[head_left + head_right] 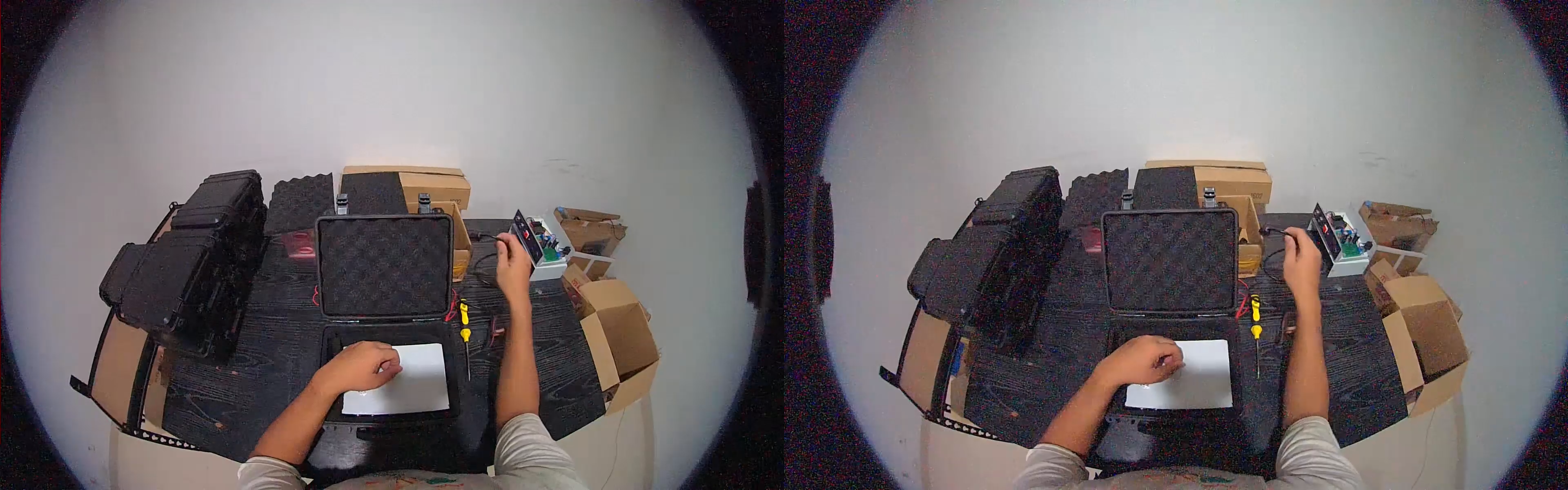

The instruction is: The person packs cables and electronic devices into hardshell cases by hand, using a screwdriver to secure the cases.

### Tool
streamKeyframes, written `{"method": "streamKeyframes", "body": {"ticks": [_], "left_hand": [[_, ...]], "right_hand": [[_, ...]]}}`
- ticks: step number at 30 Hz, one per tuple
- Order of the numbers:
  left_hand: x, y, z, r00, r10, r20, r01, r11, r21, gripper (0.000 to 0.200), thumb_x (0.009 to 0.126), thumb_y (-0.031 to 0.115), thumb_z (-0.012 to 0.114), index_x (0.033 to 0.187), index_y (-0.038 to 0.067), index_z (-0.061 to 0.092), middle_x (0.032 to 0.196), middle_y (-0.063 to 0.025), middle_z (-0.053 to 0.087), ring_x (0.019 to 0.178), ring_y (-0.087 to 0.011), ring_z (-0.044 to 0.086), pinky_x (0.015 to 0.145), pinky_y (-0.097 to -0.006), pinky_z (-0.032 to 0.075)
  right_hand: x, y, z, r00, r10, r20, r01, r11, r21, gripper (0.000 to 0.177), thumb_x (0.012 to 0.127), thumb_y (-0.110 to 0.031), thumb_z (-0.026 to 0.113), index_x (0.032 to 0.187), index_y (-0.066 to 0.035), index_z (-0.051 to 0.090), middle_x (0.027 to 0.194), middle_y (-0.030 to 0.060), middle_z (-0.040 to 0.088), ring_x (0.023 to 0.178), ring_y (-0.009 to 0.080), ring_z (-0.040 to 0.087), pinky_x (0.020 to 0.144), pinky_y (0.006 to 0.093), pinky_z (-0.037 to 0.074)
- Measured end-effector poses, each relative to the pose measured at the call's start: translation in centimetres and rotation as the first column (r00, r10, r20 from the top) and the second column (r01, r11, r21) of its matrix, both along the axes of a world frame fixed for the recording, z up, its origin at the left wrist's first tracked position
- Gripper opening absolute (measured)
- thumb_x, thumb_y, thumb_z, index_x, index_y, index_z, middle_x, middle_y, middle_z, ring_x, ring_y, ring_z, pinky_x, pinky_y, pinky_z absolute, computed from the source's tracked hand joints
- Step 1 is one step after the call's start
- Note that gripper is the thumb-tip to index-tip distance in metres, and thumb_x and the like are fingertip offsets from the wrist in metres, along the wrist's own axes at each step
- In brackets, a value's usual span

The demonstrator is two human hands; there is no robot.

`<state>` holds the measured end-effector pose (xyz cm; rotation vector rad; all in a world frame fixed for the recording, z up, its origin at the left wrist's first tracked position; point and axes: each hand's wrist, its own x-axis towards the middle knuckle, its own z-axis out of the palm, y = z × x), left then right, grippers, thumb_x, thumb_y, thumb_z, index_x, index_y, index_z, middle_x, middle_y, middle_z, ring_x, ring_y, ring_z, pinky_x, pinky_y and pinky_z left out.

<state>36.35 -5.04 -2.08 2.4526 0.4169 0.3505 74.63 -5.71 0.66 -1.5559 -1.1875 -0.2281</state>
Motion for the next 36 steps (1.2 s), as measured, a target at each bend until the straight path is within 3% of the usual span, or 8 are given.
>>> {"method": "streamKeyframes", "body": {"ticks": [6, 12, 16, 20, 23, 28, 32, 36], "left_hand": [[0.8, -0.8, 1.6, 0.901, 0.13, 0.415, -0.178, 0.981, 0.077, 0.027, 0.088, 0.016, 0.077, 0.111, 0.005, 0.069, 0.113, -0.014, 0.068, 0.112, -0.0357, 0.064, 0.098, -0.0441, 0.051], [0.3, -2.3, 3.0, 0.889, -0.017, 0.459, 0.019, 1.0, 0.0, 0.038, 0.082, 0.01, 0.083, 0.117, 0.004, 0.069, 0.121, -0.0122, 0.068, 0.122, -0.0352, 0.06, 0.106, -0.0474, 0.046], [-0.1, -3.2, 2.6, 0.975, -0.057, 0.213, 0.137, 0.914, -0.381, 0.008, 0.092, 0.007, 0.074, 0.097, 0.001, 0.071, 0.101, -0.0122, 0.072, 0.101, -0.0293, 0.069, 0.093, -0.0428, 0.053], [-0.6, -2.6, 1.8, 0.809, -0.086, 0.581, 0.371, 0.843, -0.39, 0.029, 0.106, 0.019, 0.055, 0.091, -0.002, 0.07, 0.094, -0.0132, 0.072, 0.093, -0.0268, 0.07, 0.088, -0.0406, 0.054], [-1.3, -2.4, 1.7, 0.659, 0.117, 0.743, 0.266, 0.888, -0.375, 0.046, 0.108, 0.032, 0.044, 0.103, -0.005, 0.071, 0.114, -0.0194, 0.07, 0.111, -0.0296, 0.066, 0.107, -0.0433, 0.045], [-0.3, -2.3, 2.0, 0.444, 0.355, 0.823, 0.149, 0.876, -0.459, 0.042, 0.108, 0.025, 0.044, 0.134, -0.002, 0.062, 0.15, -0.0222, 0.053, 0.144, -0.0317, 0.047, 0.122, -0.0431, 0.031], [0.2, -1.6, 1.4, 0.651, 0.368, 0.664, -0.035, 0.888, -0.458, 0.047, 0.099, 0.006, 0.044, 0.144, -0.001, 0.055, 0.156, -0.0185, 0.05, 0.151, -0.0271, 0.039, 0.127, -0.0439, 0.022], [-0.2, -1.6, 0.1, 0.923, 0.241, 0.3, -0.047, 0.844, -0.534, 0.048, 0.096, 0.001, 0.043, 0.141, 0.002, 0.059, 0.119, -0.0098, 0.074, 0.118, -0.0218, 0.068, 0.128, -0.0444, 0.017]], "right_hand": [[-6.0, -7.6, 6.7, 0.932, 0.347, 0.109, -0.346, 0.938, -0.024, 0.013, 0.097, -0.006, 0.064, 0.106, 0.0, 0.073, 0.102, 0.0147, 0.073, 0.097, 0.0284, 0.07, 0.088, 0.0374, 0.054], [-12.3, -9.1, 6.6, 0.525, 0.851, 0.009, -0.798, 0.496, -0.342, 0.018, 0.095, -0.011, 0.071, 0.111, -0.004, 0.076, 0.101, 0.0128, 0.073, 0.094, 0.0304, 0.071, 0.085, 0.0389, 0.056], [-15.3, -7.3, 4.1, 0.439, 0.895, -0.074, -0.856, 0.392, -0.337, 0.02, 0.094, -0.01, 0.071, 0.112, -0.004, 0.076, 0.108, 0.0135, 0.075, 0.1, 0.0292, 0.073, 0.089, 0.0386, 0.056], [-16.8, -6.1, 2.3, 0.426, 0.89, -0.165, -0.869, 0.352, -0.349, 0.043, 0.103, -0.033, 0.06, 0.136, -0.006, 0.063, 0.113, 0.0184, 0.073, 0.105, 0.0384, 0.071, 0.094, 0.0447, 0.055], [-16.2, -6.2, 1.4, 0.468, 0.824, -0.32, -0.826, 0.279, -0.489, 0.061, 0.107, -0.051, 0.049, 0.154, -0.012, 0.046, 0.124, 0.0207, 0.071, 0.112, 0.0432, 0.069, 0.095, 0.047, 0.054], [-15.8, -7.2, 3.3, 0.458, 0.819, -0.345, -0.659, 0.053, -0.75, 0.044, 0.103, -0.042, 0.062, 0.134, -0.011, 0.062, 0.103, 0.015, 0.076, 0.093, 0.0331, 0.072, 0.081, 0.0435, 0.055], [-15.3, -7.7, 5.0, 0.482, 0.824, -0.298, -0.668, 0.126, -0.733, 0.026, 0.097, -0.026, 0.073, 0.113, -0.006, 0.07, 0.08, 0.0066, 0.071, 0.068, 0.0159, 0.063, 0.064, 0.0322, 0.048], [-14.2, -7.7, 3.5, 0.456, 0.836, -0.306, -0.854, 0.314, -0.415, 0.02, 0.093, -0.023, 0.076, 0.103, -0.006, 0.074, 0.075, 0.003, 0.067, 0.066, 0.0109, 0.059, 0.062, 0.0291, 0.046]]}}
